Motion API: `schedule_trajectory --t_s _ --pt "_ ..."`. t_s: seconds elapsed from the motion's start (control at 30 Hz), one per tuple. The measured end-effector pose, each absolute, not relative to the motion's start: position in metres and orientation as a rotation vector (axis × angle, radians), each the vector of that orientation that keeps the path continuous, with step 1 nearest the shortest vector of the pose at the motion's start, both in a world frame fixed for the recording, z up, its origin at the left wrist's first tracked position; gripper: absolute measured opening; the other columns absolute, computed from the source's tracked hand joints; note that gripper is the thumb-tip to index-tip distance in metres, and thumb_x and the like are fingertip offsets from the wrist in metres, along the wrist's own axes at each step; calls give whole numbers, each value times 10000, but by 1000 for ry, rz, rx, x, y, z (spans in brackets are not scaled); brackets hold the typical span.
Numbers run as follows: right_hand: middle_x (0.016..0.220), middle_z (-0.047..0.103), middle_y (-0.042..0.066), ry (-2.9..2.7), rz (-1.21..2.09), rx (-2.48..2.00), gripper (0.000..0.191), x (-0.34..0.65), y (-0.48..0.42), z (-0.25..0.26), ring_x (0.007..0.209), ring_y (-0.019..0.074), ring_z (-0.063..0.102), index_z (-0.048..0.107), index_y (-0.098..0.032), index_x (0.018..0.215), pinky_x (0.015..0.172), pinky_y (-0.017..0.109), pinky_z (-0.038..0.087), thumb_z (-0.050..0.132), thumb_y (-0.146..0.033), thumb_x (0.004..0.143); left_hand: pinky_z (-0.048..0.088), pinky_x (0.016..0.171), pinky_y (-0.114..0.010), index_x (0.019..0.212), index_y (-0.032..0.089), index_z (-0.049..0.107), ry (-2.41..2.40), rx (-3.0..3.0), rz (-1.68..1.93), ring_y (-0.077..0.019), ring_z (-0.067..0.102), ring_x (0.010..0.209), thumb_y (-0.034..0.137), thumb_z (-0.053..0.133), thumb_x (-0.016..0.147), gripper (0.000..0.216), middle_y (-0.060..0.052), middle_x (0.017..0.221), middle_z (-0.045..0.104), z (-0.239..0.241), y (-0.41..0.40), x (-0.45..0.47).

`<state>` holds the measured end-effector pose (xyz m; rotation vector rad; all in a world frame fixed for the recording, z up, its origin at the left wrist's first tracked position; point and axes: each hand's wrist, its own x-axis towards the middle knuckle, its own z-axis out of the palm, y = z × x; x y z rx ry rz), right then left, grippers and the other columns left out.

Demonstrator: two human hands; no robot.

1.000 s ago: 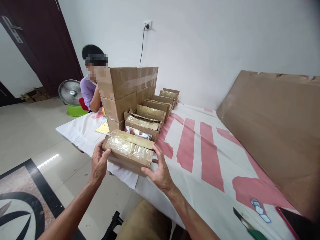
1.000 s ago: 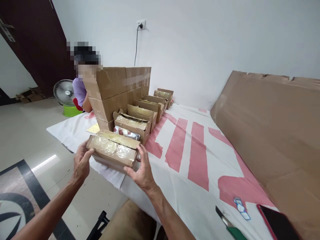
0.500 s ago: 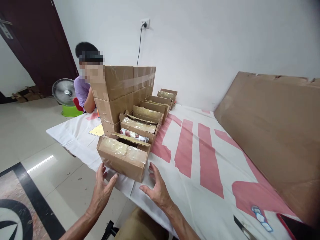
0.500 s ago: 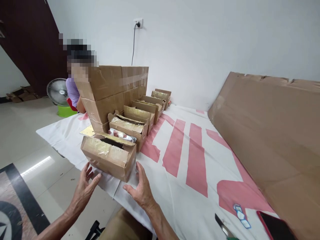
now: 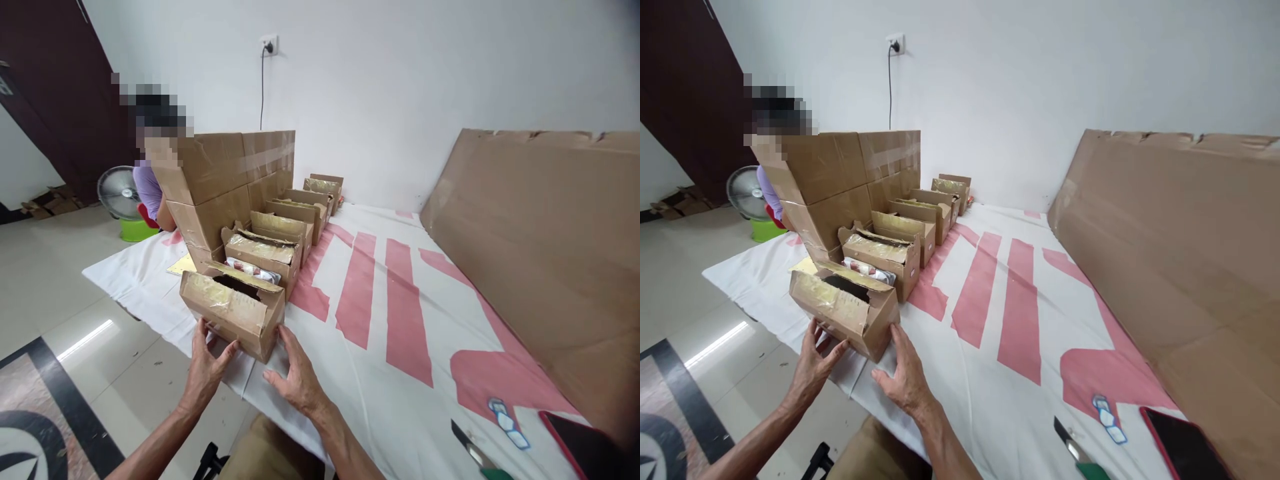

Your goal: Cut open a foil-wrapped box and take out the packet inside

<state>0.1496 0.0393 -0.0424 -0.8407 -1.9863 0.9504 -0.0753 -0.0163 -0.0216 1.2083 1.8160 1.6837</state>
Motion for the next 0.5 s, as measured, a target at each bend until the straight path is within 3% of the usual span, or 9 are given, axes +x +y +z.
schedule_trajectory --t_s 0.2,0.5 --pt "1654 377 126 -1997 911 -870 947 145 41 -46 1516 329 379 276 -268 1612 1238 567 338 686 -177 763 452 1168 -546 1603 280 265 1805 1237 1678 -362 377 1508 510 790 794 992 -157 1630 356 -17 -10 -77" --pt "1484 564 146 -1947 871 -869 733 147 39 -42 1372 306 552 439 -222 1494 1163 506 460 633 -169 789 445 1155 -581 1611 264 237 1838 1280 1630 -387 398 1488 532 793 775 1040 -177 1622 361 -25 -16 -80"
